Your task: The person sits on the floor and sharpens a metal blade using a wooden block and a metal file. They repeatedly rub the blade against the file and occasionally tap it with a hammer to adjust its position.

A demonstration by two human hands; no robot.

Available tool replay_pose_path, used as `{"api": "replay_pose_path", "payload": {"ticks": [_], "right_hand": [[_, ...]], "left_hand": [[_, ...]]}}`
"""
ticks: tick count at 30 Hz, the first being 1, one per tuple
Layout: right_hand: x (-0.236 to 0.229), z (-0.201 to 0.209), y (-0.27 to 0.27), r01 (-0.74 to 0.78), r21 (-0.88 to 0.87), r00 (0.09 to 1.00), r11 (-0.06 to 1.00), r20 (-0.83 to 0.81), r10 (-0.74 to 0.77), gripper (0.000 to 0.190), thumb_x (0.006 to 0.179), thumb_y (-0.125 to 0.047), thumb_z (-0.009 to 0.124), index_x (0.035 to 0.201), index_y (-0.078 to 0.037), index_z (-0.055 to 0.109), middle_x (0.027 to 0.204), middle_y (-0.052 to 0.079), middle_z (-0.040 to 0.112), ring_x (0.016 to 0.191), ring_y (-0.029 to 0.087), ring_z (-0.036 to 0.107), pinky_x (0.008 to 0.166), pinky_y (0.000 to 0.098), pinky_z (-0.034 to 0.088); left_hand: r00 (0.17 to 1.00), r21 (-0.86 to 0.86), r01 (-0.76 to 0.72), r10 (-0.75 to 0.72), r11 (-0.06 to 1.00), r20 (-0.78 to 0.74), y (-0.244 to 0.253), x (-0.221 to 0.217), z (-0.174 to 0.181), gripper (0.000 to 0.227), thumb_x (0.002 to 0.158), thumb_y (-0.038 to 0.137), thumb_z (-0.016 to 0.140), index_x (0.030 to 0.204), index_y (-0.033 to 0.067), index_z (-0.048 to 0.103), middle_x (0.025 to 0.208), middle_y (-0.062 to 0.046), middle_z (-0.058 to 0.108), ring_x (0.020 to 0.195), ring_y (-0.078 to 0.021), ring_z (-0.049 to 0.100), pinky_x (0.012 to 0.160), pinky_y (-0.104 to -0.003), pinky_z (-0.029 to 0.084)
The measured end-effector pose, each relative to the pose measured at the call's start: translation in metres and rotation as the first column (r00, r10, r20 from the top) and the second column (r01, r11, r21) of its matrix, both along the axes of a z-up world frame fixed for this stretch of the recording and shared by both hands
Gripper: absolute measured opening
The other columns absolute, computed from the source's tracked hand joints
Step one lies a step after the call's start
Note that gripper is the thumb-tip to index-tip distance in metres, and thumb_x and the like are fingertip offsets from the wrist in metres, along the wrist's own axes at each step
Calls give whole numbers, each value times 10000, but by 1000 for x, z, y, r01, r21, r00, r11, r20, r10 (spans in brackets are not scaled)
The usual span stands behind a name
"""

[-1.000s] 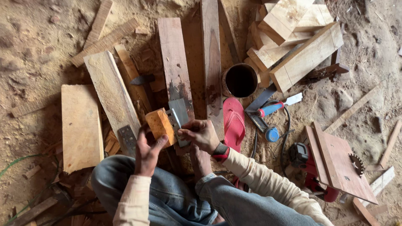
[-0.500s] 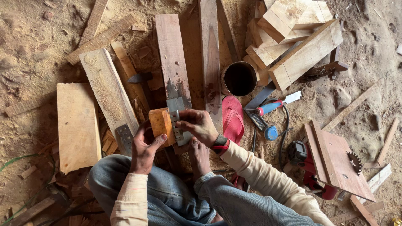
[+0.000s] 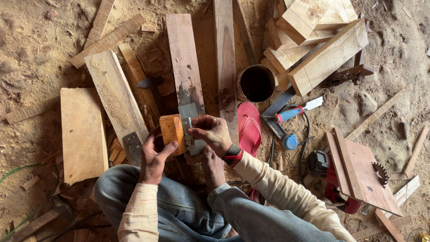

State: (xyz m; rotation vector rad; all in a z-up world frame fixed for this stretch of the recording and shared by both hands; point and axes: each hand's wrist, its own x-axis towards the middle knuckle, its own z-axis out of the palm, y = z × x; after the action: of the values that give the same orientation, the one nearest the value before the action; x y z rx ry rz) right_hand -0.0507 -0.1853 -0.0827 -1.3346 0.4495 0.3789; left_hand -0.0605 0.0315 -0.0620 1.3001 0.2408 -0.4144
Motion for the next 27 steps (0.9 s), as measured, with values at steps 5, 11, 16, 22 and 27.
{"api": "replay_pose_path", "payload": {"ticks": [5,11,16,22,27], "right_hand": [[6,-12,-10,56,36,998,998,13,-57,280,856,-38,810,1112,39,728,1008,106,782,870,128,751,818,290,632],[8,11,-16,-122,-591,862,797,335,381,449,845,-134,821,1270,-69,695,1272,85,708,1167,236,659,996,387,591],[10,32,-9,6,-973,480,231,206,853,516,873,-358,763,1362,-224,668,1594,-12,498,1494,327,389,1182,548,328],[-12,28,-6,-32,-980,469,195,157,869,455,855,-367,735,1288,-231,701,1616,7,476,1533,349,365,1222,577,287],[-44,39,4,-6,-987,517,163,136,845,435,900,-435,734,1273,-212,704,1588,31,508,1539,363,330,1214,673,241]], "left_hand": [[999,29,-34,35,999,-25,-2,0,-16,625,822,241,817,1363,22,596,1247,-122,690,1174,-234,644,1075,-415,499],[994,168,-53,69,984,-87,0,-4,-54,644,843,318,857,1288,-86,626,1298,-228,702,1216,-315,644,1132,-455,495],[1000,422,-25,31,906,-6,-6,1,-62,965,846,369,857,1595,78,323,1668,-242,305,1526,-389,317,1182,-525,297],[982,474,78,-149,877,114,-11,-12,-30,1028,830,370,759,1667,198,188,1635,-207,397,1455,-375,478,1176,-445,423],[940,539,13,-195,842,281,-13,-35,-11,996,865,339,768,1652,146,189,1624,-255,400,1442,-416,474,1168,-460,415]]}}
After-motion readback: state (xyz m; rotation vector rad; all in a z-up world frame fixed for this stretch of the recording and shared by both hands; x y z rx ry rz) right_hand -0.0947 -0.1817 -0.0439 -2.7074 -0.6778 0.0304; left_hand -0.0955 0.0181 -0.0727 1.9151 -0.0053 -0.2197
